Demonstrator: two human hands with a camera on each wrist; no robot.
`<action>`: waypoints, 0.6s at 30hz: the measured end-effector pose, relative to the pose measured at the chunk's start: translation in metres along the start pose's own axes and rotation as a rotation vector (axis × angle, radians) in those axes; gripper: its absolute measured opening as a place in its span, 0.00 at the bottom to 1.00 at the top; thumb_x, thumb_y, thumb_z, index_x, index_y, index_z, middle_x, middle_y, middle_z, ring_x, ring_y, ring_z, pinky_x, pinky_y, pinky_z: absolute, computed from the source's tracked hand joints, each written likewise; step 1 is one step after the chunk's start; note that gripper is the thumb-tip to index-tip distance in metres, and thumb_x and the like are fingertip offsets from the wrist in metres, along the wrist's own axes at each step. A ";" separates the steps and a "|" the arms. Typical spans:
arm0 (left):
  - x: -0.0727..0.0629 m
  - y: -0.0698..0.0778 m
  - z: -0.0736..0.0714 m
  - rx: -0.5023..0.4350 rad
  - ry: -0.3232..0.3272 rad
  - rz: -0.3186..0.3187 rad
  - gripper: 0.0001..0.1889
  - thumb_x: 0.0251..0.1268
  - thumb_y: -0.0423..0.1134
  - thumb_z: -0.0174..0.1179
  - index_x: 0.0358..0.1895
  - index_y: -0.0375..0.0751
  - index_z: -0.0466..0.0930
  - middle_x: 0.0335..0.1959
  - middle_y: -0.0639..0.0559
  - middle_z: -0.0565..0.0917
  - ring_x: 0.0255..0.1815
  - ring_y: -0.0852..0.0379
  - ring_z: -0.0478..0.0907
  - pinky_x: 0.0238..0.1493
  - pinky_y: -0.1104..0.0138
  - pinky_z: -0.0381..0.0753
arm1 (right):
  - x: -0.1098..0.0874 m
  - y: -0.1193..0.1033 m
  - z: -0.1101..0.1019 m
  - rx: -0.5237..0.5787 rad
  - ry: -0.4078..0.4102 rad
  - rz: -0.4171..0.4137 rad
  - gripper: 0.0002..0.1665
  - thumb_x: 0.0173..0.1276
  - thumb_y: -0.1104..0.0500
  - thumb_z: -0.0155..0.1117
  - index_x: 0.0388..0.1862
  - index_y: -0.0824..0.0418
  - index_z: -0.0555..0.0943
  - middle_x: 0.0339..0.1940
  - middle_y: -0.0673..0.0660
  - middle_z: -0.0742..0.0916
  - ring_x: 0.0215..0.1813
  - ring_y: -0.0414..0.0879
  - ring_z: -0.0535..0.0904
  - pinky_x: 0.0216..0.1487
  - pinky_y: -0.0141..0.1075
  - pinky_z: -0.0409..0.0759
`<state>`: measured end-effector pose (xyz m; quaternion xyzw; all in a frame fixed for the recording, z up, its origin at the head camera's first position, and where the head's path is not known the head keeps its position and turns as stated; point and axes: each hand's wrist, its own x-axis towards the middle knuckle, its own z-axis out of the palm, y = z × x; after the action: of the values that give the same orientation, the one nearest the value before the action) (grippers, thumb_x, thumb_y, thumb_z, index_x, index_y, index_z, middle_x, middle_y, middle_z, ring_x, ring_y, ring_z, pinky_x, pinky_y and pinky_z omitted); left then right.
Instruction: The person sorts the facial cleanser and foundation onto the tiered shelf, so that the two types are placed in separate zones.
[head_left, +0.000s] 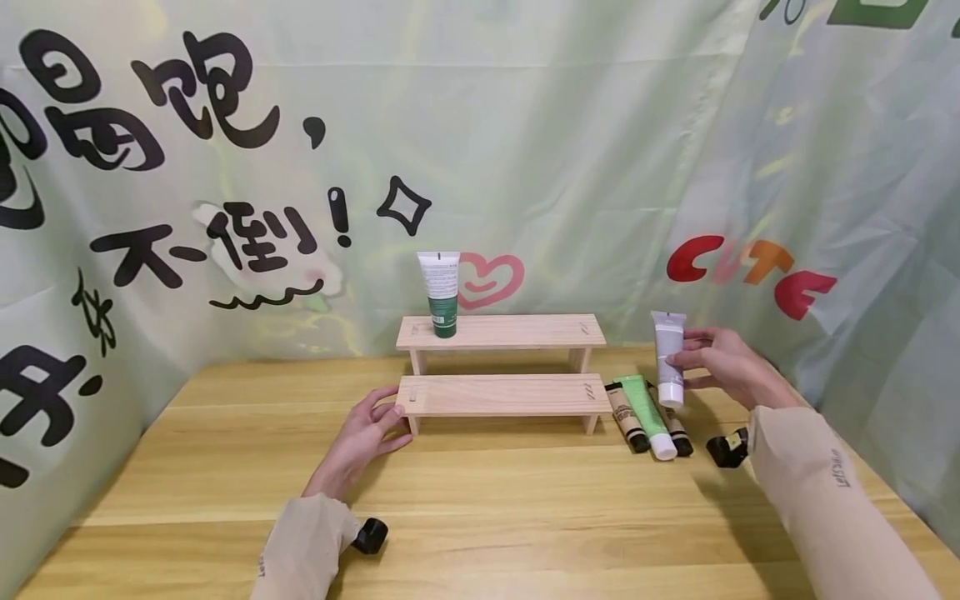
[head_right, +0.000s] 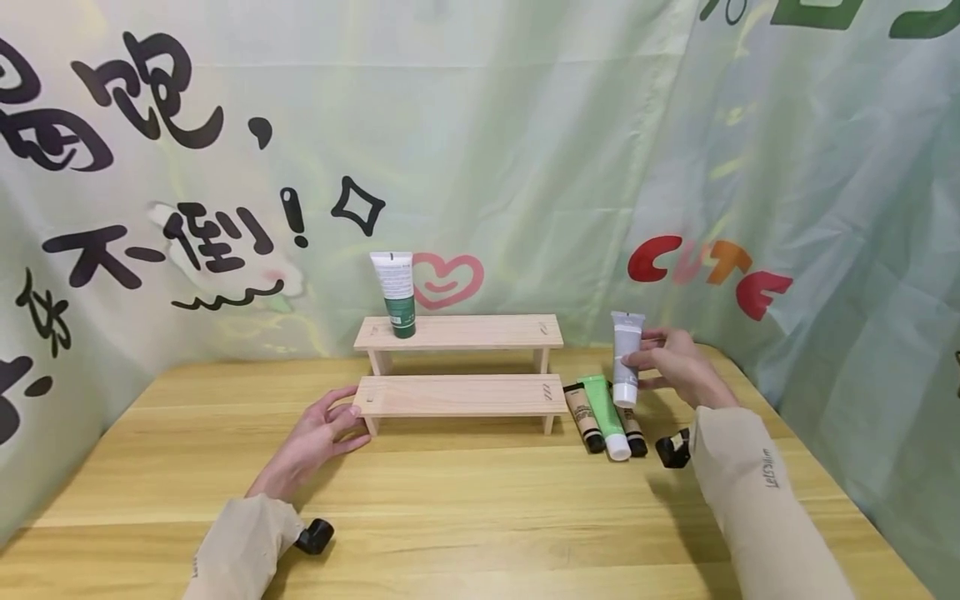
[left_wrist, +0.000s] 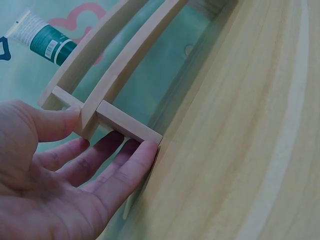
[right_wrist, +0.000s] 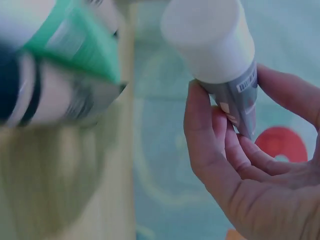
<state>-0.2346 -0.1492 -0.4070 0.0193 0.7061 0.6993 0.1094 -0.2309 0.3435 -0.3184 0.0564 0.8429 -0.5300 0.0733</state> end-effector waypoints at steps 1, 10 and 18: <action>0.000 0.000 0.000 -0.001 0.002 0.000 0.25 0.82 0.28 0.44 0.77 0.33 0.56 0.67 0.28 0.70 0.64 0.37 0.72 0.55 0.53 0.84 | 0.001 -0.004 0.002 0.014 0.004 -0.009 0.43 0.78 0.62 0.56 0.76 0.82 0.43 0.67 0.77 0.64 0.58 0.61 0.70 0.56 0.52 0.84; 0.000 0.002 0.000 0.000 0.004 -0.002 0.25 0.82 0.28 0.44 0.77 0.32 0.56 0.67 0.27 0.70 0.63 0.37 0.72 0.56 0.53 0.84 | 0.008 -0.034 0.025 0.089 0.057 -0.067 0.44 0.77 0.63 0.59 0.78 0.78 0.46 0.65 0.71 0.67 0.52 0.51 0.76 0.54 0.47 0.85; 0.000 0.000 0.001 0.004 0.005 0.006 0.24 0.82 0.28 0.45 0.76 0.32 0.57 0.65 0.29 0.72 0.60 0.40 0.74 0.55 0.53 0.84 | 0.015 -0.050 0.038 0.154 0.067 -0.099 0.44 0.75 0.66 0.61 0.79 0.75 0.48 0.64 0.68 0.70 0.49 0.49 0.77 0.50 0.44 0.87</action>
<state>-0.2348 -0.1485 -0.4066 0.0201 0.7078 0.6982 0.1056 -0.2521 0.2882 -0.2934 0.0379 0.8033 -0.5942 0.0142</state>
